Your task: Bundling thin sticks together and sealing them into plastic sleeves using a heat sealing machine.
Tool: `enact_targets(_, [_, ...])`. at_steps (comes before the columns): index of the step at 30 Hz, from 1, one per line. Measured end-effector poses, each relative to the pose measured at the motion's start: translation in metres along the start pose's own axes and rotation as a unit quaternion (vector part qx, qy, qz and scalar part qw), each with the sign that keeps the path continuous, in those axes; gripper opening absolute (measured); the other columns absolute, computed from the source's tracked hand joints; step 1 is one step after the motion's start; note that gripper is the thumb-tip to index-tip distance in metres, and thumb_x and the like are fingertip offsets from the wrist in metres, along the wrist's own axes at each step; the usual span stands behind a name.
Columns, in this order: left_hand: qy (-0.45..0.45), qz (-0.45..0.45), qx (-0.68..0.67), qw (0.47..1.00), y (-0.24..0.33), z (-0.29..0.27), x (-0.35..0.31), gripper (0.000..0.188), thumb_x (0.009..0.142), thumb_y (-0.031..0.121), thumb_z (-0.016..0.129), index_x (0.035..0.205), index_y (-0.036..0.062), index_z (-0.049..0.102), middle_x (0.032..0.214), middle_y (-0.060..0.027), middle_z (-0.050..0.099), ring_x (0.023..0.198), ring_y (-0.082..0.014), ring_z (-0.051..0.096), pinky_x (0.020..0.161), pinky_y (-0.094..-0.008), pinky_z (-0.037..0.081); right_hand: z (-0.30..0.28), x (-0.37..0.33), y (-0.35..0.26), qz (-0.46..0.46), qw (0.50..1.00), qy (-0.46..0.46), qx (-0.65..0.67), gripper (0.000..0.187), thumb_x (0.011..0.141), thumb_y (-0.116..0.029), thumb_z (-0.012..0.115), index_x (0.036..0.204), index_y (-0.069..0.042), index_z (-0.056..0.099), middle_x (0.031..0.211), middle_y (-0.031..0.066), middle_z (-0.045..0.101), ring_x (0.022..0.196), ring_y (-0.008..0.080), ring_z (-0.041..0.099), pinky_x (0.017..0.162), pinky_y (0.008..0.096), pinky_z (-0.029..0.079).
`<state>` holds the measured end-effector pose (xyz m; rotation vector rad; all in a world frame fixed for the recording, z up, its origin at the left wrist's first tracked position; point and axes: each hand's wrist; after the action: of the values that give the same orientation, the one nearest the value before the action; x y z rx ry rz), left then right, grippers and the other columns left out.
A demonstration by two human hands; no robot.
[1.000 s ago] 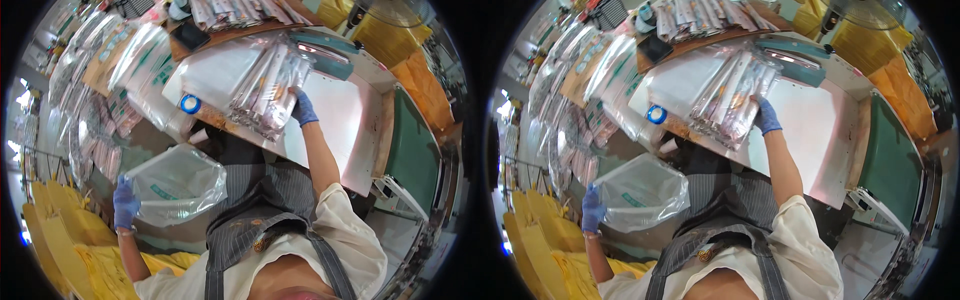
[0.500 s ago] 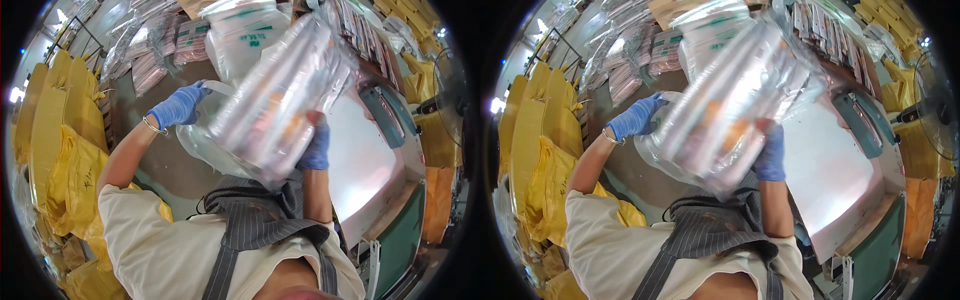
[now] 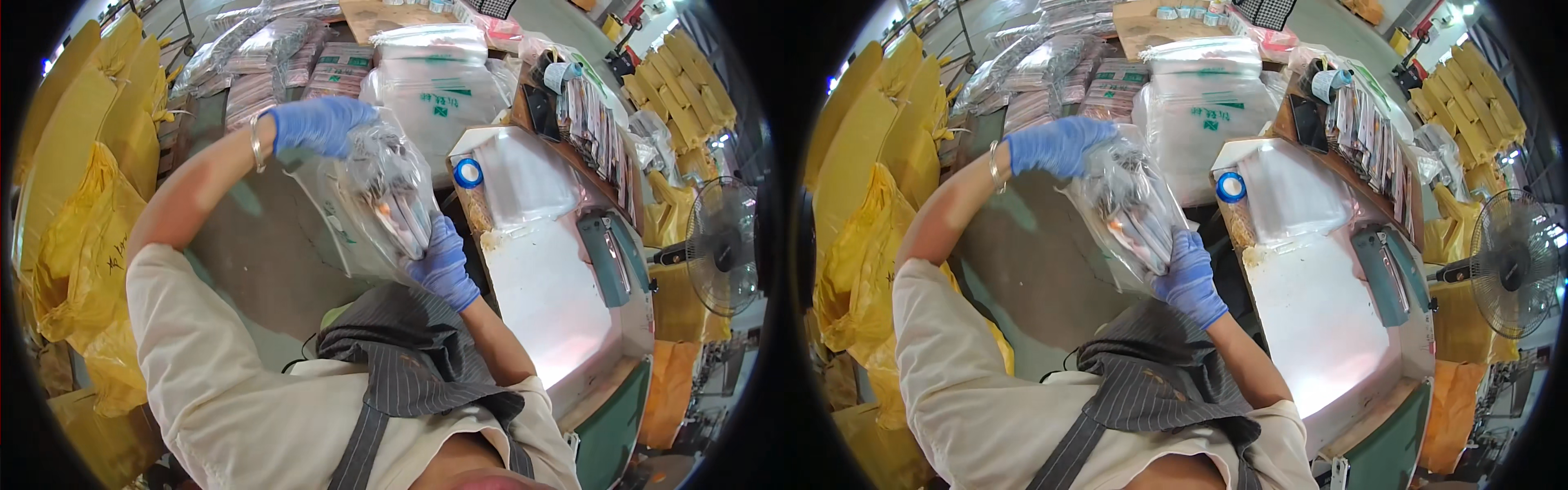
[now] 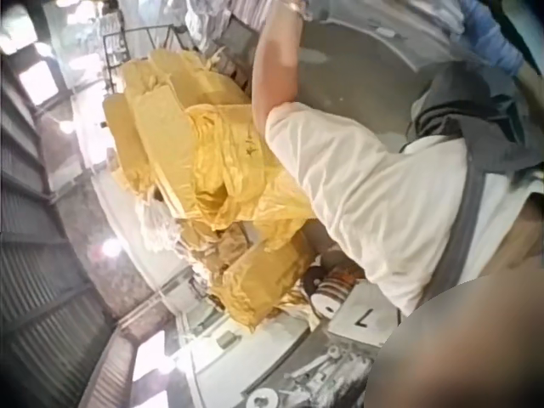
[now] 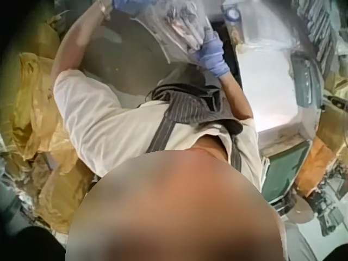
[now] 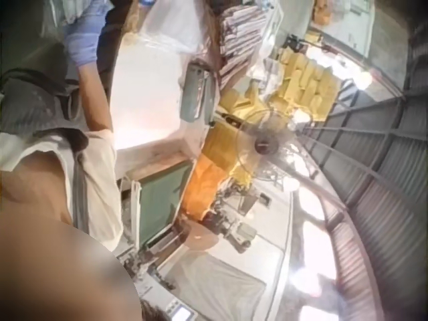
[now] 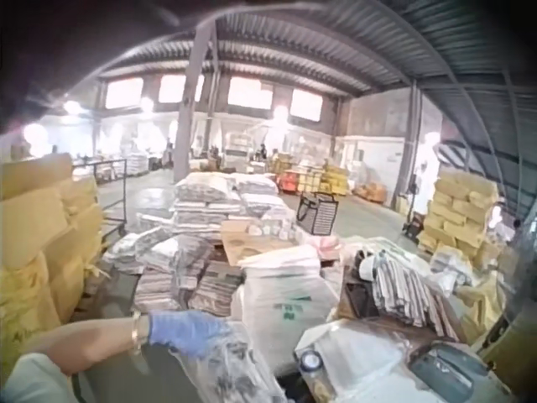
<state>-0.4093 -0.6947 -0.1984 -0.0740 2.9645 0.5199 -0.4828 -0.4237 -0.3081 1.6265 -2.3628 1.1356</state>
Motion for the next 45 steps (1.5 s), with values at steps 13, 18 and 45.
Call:
enact_targets(13, [0.411, 0.363, -0.073, 0.833, 0.184, 0.087, 0.002, 0.027, 0.080, 0.016, 0.054, 0.105, 0.0055, 0.056, 0.122, -0.0153, 0.047, 0.079, -0.0169, 0.057, 0.065, -0.0316, 0.047, 0.100, -0.046, 0.196, 0.041, 0.990, -0.106, 0.086, 0.047, 0.072, -0.015, 0.058, 0.114, 0.003, 0.047, 0.096, 0.0196, 0.057, 0.090, 0.0298, 0.055, 0.079, 0.0386, 0.044])
enact_targets(18, [0.408, 0.019, -0.492, 0.769, 0.128, 0.145, -0.015, 0.050, 0.089, 0.023, 0.050, 0.132, 0.0028, 0.032, 0.119, -0.0167, 0.043, 0.108, -0.0231, 0.045, 0.089, -0.0352, 0.038, 0.116, 0.049, 0.249, 0.061, 0.993, 0.019, 0.097, 0.039, 0.080, -0.014, 0.051, 0.115, 0.002, 0.049, 0.101, 0.0184, 0.058, 0.095, 0.0257, 0.056, 0.081, 0.0361, 0.044])
enact_targets(45, [0.034, -0.172, -0.935, 0.308, 0.155, 0.306, 0.001, 0.025, 0.091, 0.025, 0.044, 0.108, 0.0083, 0.049, 0.106, -0.0032, 0.052, 0.097, -0.0142, 0.050, 0.082, -0.0303, 0.043, 0.110, 0.088, 0.060, 0.164, 0.928, -0.194, 0.274, 0.015, 0.076, -0.014, 0.060, 0.086, -0.004, 0.056, 0.077, 0.0097, 0.060, 0.073, 0.0201, 0.058, 0.067, 0.0329, 0.047])
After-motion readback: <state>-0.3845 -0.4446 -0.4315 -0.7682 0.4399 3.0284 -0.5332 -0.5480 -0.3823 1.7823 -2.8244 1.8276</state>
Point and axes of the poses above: each hand's wrist, its own x-axis towards the middle knuckle, its own z-axis out of the palm, y = z × x
